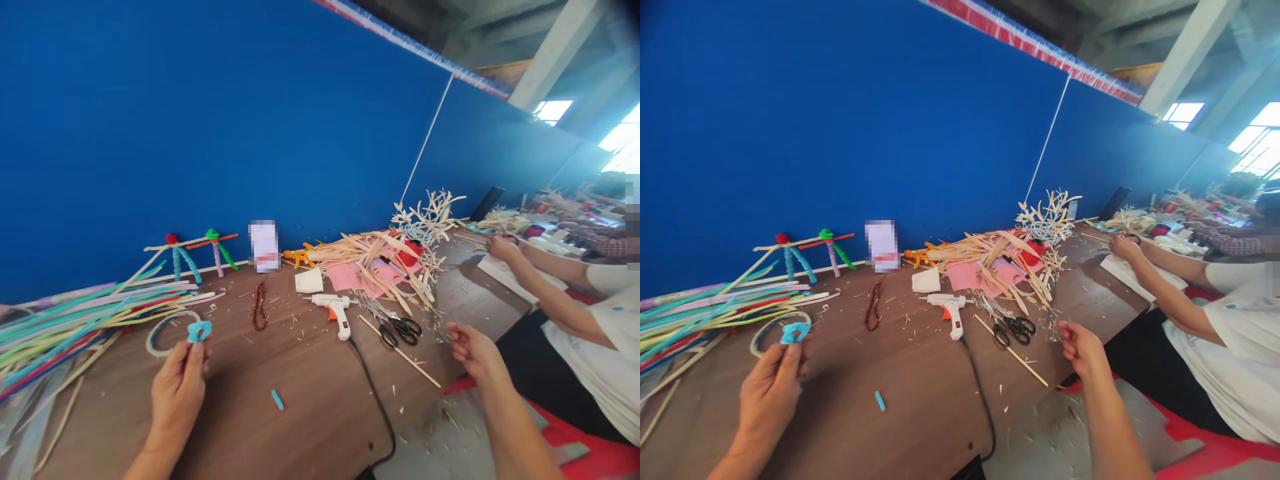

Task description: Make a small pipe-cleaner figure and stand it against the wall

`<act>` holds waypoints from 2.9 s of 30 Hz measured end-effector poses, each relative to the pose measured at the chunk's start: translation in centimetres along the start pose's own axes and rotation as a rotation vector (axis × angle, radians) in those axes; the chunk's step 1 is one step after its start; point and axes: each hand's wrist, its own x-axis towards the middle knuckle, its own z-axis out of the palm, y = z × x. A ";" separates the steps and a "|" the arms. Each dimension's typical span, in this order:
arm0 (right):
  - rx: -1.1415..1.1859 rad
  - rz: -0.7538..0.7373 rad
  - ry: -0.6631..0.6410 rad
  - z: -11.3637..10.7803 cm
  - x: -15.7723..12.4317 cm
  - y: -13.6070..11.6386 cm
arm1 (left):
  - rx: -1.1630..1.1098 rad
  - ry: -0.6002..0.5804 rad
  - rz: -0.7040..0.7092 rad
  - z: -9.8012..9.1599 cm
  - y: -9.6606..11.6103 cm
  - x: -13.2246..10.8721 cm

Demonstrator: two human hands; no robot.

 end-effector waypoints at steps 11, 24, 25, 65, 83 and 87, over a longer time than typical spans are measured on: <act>0.624 -0.006 -0.289 6.0 -9.4 0.3 | 0.058 0.012 -0.028 -0.2 0.0 0.0; -0.507 -0.103 -0.896 11.0 -14.5 5.7 | -0.459 -0.082 -0.169 -0.7 2.1 0.1; -0.581 -0.122 -0.942 11.7 -14.5 6.1 | -0.525 -0.148 -0.209 -0.8 2.4 0.2; -0.026 -0.185 -0.960 30.5 -15.9 9.1 | -0.568 -0.578 -0.235 -0.1 1.2 -0.4; -0.104 -0.381 -0.943 29.9 -15.4 10.3 | -0.585 -0.444 -0.204 -0.2 1.7 -0.3; -0.253 -0.504 -1.106 29.8 -15.9 11.0 | -0.718 -0.305 -0.232 -0.9 2.0 0.6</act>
